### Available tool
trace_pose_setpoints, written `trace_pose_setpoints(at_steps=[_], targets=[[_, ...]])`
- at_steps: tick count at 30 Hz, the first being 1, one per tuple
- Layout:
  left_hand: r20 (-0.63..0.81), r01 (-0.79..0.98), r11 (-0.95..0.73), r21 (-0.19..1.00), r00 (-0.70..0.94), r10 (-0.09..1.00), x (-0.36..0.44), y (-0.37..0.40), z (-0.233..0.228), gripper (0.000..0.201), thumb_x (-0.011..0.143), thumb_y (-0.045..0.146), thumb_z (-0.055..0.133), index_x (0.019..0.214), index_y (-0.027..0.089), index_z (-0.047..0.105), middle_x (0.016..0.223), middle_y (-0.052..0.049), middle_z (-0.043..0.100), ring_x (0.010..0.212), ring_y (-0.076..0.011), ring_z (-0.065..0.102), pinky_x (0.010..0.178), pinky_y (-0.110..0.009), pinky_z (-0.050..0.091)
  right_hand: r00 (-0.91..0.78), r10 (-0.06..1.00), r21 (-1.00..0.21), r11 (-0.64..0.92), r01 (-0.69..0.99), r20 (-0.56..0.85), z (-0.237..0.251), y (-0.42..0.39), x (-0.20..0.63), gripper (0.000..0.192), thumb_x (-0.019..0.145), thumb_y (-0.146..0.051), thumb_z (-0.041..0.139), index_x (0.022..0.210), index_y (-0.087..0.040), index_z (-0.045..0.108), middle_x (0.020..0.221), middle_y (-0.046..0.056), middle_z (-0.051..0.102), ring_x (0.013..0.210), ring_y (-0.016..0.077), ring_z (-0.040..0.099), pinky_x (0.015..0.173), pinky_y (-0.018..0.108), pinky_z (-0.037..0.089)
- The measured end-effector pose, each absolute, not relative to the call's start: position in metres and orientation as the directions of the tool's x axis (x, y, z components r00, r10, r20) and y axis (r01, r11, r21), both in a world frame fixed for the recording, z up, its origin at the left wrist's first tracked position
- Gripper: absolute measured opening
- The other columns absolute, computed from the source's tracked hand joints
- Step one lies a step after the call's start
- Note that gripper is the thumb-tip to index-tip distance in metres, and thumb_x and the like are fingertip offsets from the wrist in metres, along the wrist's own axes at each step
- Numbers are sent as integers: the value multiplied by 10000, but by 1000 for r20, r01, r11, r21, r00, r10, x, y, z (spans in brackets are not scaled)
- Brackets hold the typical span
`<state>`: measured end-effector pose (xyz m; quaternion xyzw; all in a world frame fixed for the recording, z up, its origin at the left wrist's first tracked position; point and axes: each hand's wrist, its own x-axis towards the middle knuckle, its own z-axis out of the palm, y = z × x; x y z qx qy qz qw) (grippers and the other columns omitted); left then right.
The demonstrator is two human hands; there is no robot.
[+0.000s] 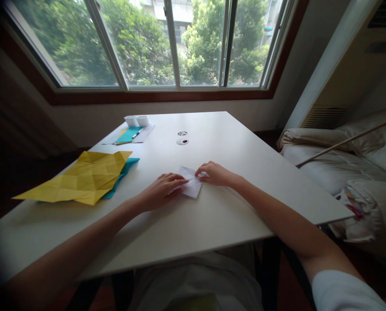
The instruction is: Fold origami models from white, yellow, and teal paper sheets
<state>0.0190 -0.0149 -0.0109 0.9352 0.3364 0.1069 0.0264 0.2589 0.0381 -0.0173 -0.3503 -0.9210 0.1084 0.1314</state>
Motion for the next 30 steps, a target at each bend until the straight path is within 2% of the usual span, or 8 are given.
trace_pose_setpoints(at_steps=[3, 6, 11, 17, 19, 23, 25, 30], targets=[[161, 719, -689, 87, 673, 722, 15, -8, -18, 421, 900, 391, 361, 1273, 207, 429, 1327, -97, 453, 1188, -247, 409, 948, -409, 336, -688, 709, -287, 698, 656, 155, -21, 43, 263, 313, 796, -281, 576, 1098, -204, 602, 1076, 82, 628, 988, 226, 544, 868, 350, 396], [137, 750, -658, 61, 647, 750, 13, -6, -23, 473, 892, 459, 337, 1289, 210, 402, 1357, -88, 426, 1224, -252, 378, 962, -423, 331, -595, 790, -252, 611, 750, 145, -21, 43, 264, 381, 767, -347, 603, 1102, -164, 608, 1078, 125, 618, 995, 256, 548, 848, 351, 413], [137, 779, -626, 27, 618, 774, 15, -7, -24, 501, 873, 523, 319, 1253, 216, 427, 1367, -88, 410, 1254, -267, 339, 962, -445, 329, -501, 856, -297, 516, 804, 131, -18, 39, 259, 291, 743, -372, 616, 952, -171, 649, 924, 89, 646, 876, 209, 586, 781, 299, 430], [126, 788, -615, 23, 608, 784, 16, -7, -25, 520, 870, 540, 298, 1249, 210, 434, 1389, -87, 382, 1255, -279, 335, 978, -451, 315, -419, 892, -401, 450, 798, 167, -13, 31, 253, 297, 677, -290, 669, 933, -160, 594, 884, 56, 631, 761, 165, 571, 657, 263, 427], [125, 789, -613, 37, 605, 786, 15, -7, -26, 517, 868, 541, 307, 1252, 218, 431, 1391, -82, 379, 1257, -278, 330, 981, -452, 311, -485, 846, -405, 533, 743, 224, -11, 28, 251, 268, 682, -220, 652, 934, -157, 586, 891, 53, 621, 780, 162, 564, 684, 268, 431], [134, 768, -637, 66, 626, 768, 12, -4, -27, 503, 877, 516, 316, 1284, 234, 401, 1396, -84, 366, 1269, -275, 301, 993, -461, 294, -738, 626, -361, 768, 528, 253, -6, 19, 247, 208, 745, -218, 610, 951, -188, 624, 978, 65, 625, 902, 181, 553, 813, 307, 422], [153, 752, -656, 67, 642, 751, 10, -2, -27, 473, 886, 483, 328, 1286, 244, 407, 1379, -89, 382, 1265, -277, 298, 989, -469, 292, -806, 553, -362, 810, 461, 210, -4, 16, 246, 201, 775, -246, 591, 962, -199, 647, 978, 69, 643, 913, 186, 560, 837, 317, 415], [193, 669, -737, 97, 714, 673, 8, -1, -23, 345, 906, 332, 364, 1227, 289, 486, 1233, -70, 507, 1166, -242, 388, 954, -434, 331, -862, 474, -406, 834, 374, 180, 0, 17, 249, 215, 842, -212, 505, 977, -209, 672, 984, 51, 675, 889, 160, 579, 874, 310, 394]])
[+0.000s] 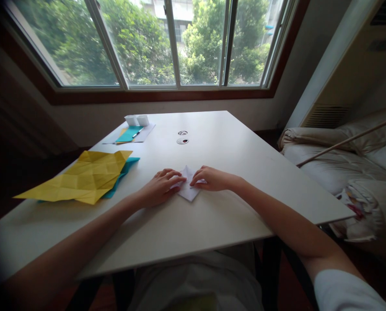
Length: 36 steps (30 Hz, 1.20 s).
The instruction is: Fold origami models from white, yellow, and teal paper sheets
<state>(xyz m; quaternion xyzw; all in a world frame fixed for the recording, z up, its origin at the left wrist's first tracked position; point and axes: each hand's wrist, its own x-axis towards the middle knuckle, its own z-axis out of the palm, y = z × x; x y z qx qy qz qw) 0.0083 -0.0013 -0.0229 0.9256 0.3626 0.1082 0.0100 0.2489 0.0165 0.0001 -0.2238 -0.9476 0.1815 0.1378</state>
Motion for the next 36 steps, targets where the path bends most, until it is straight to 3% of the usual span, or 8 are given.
trace_pose_setpoints(at_steps=[2, 9, 15, 21, 25, 28, 32, 36], targets=[[180, 627, -769, 123, 748, 639, 9, -2, -22, 345, 909, 276, 366, 1225, 330, 492, 1217, -57, 512, 1136, -224, 415, 948, -418, 337, -857, 484, -435, 819, 373, 177, -1, 20, 251, 202, 844, -220, 510, 952, -217, 681, 946, 35, 686, 878, 153, 578, 866, 297, 396], [132, 599, -789, 136, 778, 614, 10, -3, -22, 431, 905, 192, 354, 1247, 433, 458, 1285, -45, 456, 1176, -236, 398, 964, -443, 317, -714, 668, -454, 713, 535, 209, -15, 34, 248, 118, 758, -231, 599, 860, -197, 647, 840, 22, 662, 847, 157, 546, 735, 263, 422], [116, 590, -793, 154, 786, 607, 9, -3, -20, 443, 896, 179, 362, 1243, 436, 463, 1299, -40, 442, 1182, -238, 385, 968, -444, 315, -587, 767, -483, 629, 610, 258, -26, 62, 233, 126, 697, -280, 656, 735, -167, 616, 743, 3, 633, 713, 123, 547, 651, 234, 404], [104, 593, -789, 160, 784, 611, 8, -2, -19, 458, 884, 166, 374, 1242, 438, 463, 1292, -29, 443, 1172, -231, 387, 970, -435, 305, -508, 819, -491, 570, 660, 268, -33, 91, 221, 156, 711, -311, 644, 734, -160, 615, 734, 5, 637, 653, 105, 546, 614, 223, 395], [116, 619, -777, 120, 768, 630, 8, -2, -17, 429, 898, 206, 363, 1243, 443, 458, 1243, -35, 468, 1117, -231, 423, 939, -421, 314, -515, 800, -461, 599, 654, 308, -26, 88, 221, 111, 731, -267, 628, 750, -158, 629, 731, 12, 633, 670, 110, 548, 637, 230, 402], [129, 679, -729, 81, 718, 684, 9, -3, -14, 411, 900, 219, 356, 1235, 427, 475, 1113, -61, 504, 1002, -222, 472, 876, -403, 349, -597, 727, -427, 684, 591, 339, -16, 70, 227, 107, 770, -237, 586, 800, -157, 651, 743, 25, 625, 690, 117, 547, 650, 235, 410], [117, 736, -674, 60, 665, 737, 12, -4, -9, 396, 892, 204, 351, 1230, 346, 500, 960, -73, 521, 908, -217, 494, 799, -377, 386, -725, 634, -411, 756, 509, 269, -9, 39, 235, 171, 818, -248, 535, 879, -175, 676, 799, 50, 624, 724, 128, 561, 680, 247, 428], [149, 773, -632, 61, 619, 771, 12, -3, -6, 353, 893, 215, 352, 1193, 246, 535, 987, -91, 543, 922, -224, 499, 779, -367, 408, -762, 611, -356, 775, 522, 213, -9, 23, 236, 226, 802, -253, 566, 1004, -202, 655, 919, 75, 627, 838, 172, 572, 762, 296, 434]])
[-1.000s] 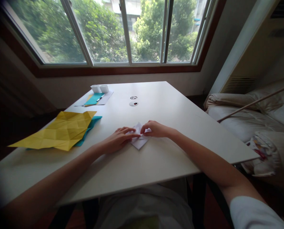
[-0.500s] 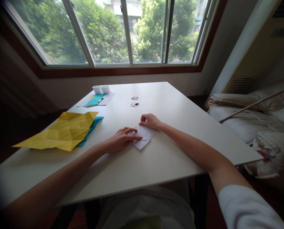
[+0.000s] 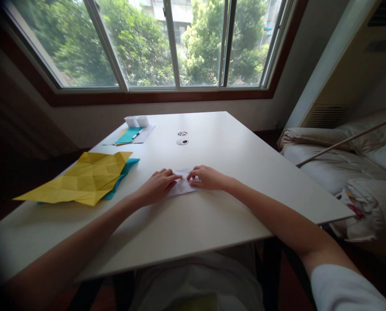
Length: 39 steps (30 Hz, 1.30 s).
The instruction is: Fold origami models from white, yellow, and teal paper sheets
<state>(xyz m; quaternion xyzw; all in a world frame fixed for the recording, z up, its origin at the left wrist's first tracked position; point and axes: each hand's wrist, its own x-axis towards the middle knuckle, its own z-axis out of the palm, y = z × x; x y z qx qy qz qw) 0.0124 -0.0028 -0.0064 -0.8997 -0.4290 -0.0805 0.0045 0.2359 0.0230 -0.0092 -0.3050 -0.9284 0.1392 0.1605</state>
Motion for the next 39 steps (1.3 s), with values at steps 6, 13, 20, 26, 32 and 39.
trace_pose_setpoints(at_steps=[6, 13, 20, 26, 32, 39], targets=[[221, 760, -649, 36, 627, 747, -2, 7, -10, 358, 848, 135, 394, 1080, 286, 620, 1082, -72, 537, 970, -216, 481, 832, -393, 413, -796, 566, -286, 815, 503, 215, -13, 31, 246, 264, 825, -158, 520, 1030, -251, 657, 1000, 55, 655, 930, 185, 548, 841, 328, 418], [247, 561, -814, 152, 776, 580, -3, 6, -9, 247, 829, 191, 488, 950, 292, 679, 1133, -46, 552, 1047, -208, 476, 905, -369, 396, -784, 580, -269, 809, 523, 220, -18, 37, 253, 392, 821, -68, 438, 1068, -288, 649, 1087, 65, 600, 985, 189, 514, 875, 352, 416], [201, 506, -809, 298, 796, 571, 3, 7, -13, 334, 853, 311, 479, 1166, 205, 530, 1212, -74, 561, 1132, -195, 489, 972, -345, 377, -848, 520, -396, 804, 445, 104, -11, 42, 264, 498, 786, -20, 439, 1198, -272, 559, 1149, 56, 586, 1080, 186, 484, 939, 366, 383], [145, 540, -810, 230, 804, 577, 4, 7, -13, 344, 890, 321, 401, 1191, 231, 541, 1258, -61, 534, 1158, -196, 473, 985, -348, 353, -861, 508, -517, 738, 434, 3, 1, 49, 283, 464, 754, -115, 575, 1192, -271, 566, 1279, 38, 528, 1188, 200, 439, 1000, 358, 328], [140, 564, -794, 227, 788, 599, 5, 6, -12, 336, 881, 352, 414, 1171, 249, 548, 1237, -56, 542, 1141, -204, 480, 960, -348, 364, -877, 478, -587, 699, 410, -43, 6, 51, 285, 413, 767, -221, 606, 1177, -255, 582, 1293, 59, 513, 1187, 201, 457, 993, 329, 334], [125, 566, -792, 230, 790, 601, 4, 6, -13, 352, 870, 371, 432, 1193, 266, 524, 1258, -51, 524, 1160, -216, 460, 965, -370, 344, -871, 486, -624, 659, 420, -73, 6, 52, 287, 345, 799, -298, 574, 1139, -252, 613, 1303, 66, 500, 1204, 211, 442, 982, 323, 336]])
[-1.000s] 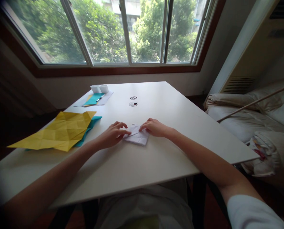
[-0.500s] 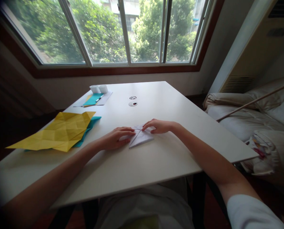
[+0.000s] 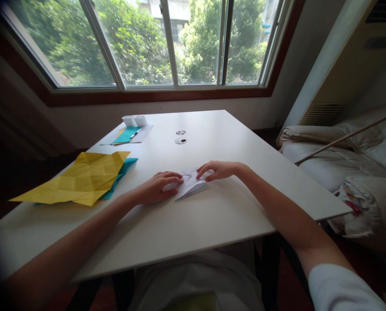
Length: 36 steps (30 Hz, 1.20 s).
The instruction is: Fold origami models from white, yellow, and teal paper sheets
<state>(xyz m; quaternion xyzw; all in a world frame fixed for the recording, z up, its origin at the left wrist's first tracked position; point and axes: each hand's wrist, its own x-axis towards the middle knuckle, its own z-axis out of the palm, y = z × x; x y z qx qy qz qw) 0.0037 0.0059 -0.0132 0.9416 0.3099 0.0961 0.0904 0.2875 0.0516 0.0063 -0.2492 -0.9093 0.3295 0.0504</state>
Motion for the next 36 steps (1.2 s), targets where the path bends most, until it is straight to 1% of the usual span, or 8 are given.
trace_pose_setpoints(at_steps=[7, 13, 17, 20, 23, 31, 33, 36], targets=[[139, 580, -788, 206, 780, 610, 7, 4, -14, 352, 876, 388, 424, 1195, 266, 511, 1247, -53, 522, 1149, -218, 455, 951, -377, 348, -777, 628, -576, 652, 494, 45, -3, 50, 274, 263, 822, -363, 526, 954, -194, 678, 1125, 74, 615, 1017, 191, 557, 868, 302, 416], [197, 668, -741, 74, 718, 667, 18, -7, -16, 349, 850, 434, 461, 1127, 242, 550, 1080, -77, 572, 997, -235, 507, 848, -381, 399, -550, 800, -320, 601, 732, 242, -23, 40, 247, 164, 819, -300, 534, 856, -184, 645, 1001, 83, 623, 956, 215, 535, 857, 359, 387], [219, 692, -722, 13, 702, 677, 23, -11, -15, 304, 864, 395, 446, 1092, 239, 572, 981, -75, 578, 925, -222, 520, 793, -361, 412, -457, 820, -223, 544, 809, 344, -28, 31, 234, 120, 806, -251, 550, 893, -195, 612, 999, 80, 597, 953, 215, 510, 830, 343, 380], [228, 696, -718, 8, 698, 679, 23, -11, -15, 269, 880, 351, 423, 1061, 245, 591, 949, -69, 579, 892, -207, 525, 769, -344, 415, -515, 804, -182, 577, 796, 297, -24, 27, 231, 119, 833, -220, 502, 863, -200, 616, 894, 60, 619, 885, 197, 525, 796, 322, 375], [235, 688, -725, 20, 701, 673, 21, -11, -15, 253, 880, 322, 426, 1048, 251, 601, 946, -64, 581, 876, -197, 526, 759, -334, 415, -598, 773, -195, 633, 749, 211, -18, 25, 235, 160, 832, -303, 521, 927, -218, 617, 927, 58, 624, 903, 203, 532, 806, 334, 367], [234, 700, -712, 49, 685, 690, 21, -10, -15, 261, 873, 301, 432, 1058, 259, 611, 967, -60, 593, 871, -195, 527, 751, -330, 410, -661, 745, -259, 659, 706, 94, -8, 17, 244, 628, 638, -623, 621, 1141, -253, 548, 1104, 104, 549, 1030, 287, 483, 876, 432, 364], [241, 719, -692, 65, 661, 710, 22, -8, -16, 245, 873, 303, 431, 1018, 266, 625, 959, -52, 600, 871, -194, 531, 747, -329, 406, -666, 740, -289, 660, 693, 93, -9, 18, 244, 617, 641, -617, 624, 1138, -258, 555, 1119, 103, 537, 1050, 287, 473, 890, 430, 361], [266, 781, -616, 106, 574, 774, 23, -4, -19, 231, 863, 345, 441, 936, 255, 641, 945, -44, 608, 886, -204, 536, 759, -344, 409, -661, 742, -349, 651, 674, 108, -12, 23, 243, 375, 782, -508, 541, 1048, -255, 617, 1093, 91, 548, 1043, 248, 488, 888, 391, 368]])
